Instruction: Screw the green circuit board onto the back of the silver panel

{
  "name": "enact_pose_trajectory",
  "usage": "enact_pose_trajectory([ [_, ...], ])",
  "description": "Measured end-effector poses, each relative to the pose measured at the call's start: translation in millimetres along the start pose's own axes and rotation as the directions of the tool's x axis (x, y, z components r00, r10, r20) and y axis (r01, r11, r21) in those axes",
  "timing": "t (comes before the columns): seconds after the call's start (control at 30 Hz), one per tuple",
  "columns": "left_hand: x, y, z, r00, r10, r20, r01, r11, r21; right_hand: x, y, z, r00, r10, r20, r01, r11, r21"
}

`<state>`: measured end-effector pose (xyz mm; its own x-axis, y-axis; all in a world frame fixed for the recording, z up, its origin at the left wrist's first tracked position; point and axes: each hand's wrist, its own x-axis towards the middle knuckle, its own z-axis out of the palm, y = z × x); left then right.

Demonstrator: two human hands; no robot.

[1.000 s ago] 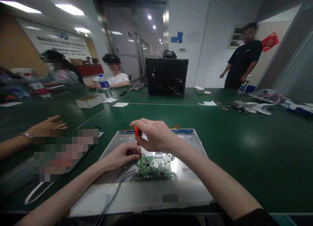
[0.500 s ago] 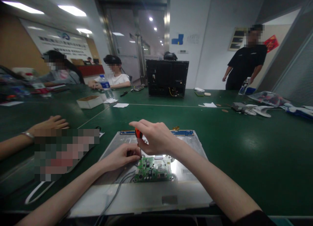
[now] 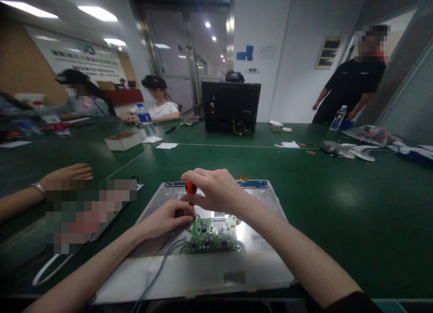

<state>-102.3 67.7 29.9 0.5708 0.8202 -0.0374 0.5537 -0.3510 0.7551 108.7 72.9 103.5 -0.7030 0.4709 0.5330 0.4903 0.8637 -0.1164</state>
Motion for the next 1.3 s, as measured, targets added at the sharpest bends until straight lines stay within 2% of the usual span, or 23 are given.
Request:
enact_pose_trajectory([
  [0.53, 0.2, -6.4, 1.9, 0.999, 0.037, -0.017, -0.038, 0.999, -0.034, -1.4, -4.1, -2.4, 1.0, -0.018, -0.026, 0.019, 0.998, 0.061],
  [0.97, -0.1, -1.0, 0.5, 1.0, 0.021, -0.009, -0.021, 1.0, 0.014, 0.7, -3.1, -0.4, 1.0, -0.002, 0.004, 0.002, 0.999, -0.04],
  [1.3, -0.9, -1.5, 1.7, 0.998, 0.058, -0.034, -0.057, 0.998, 0.024, 0.4, -5.9, -3.3, 1.0, 0.006, 0.009, -0.007, 0.998, 0.055],
])
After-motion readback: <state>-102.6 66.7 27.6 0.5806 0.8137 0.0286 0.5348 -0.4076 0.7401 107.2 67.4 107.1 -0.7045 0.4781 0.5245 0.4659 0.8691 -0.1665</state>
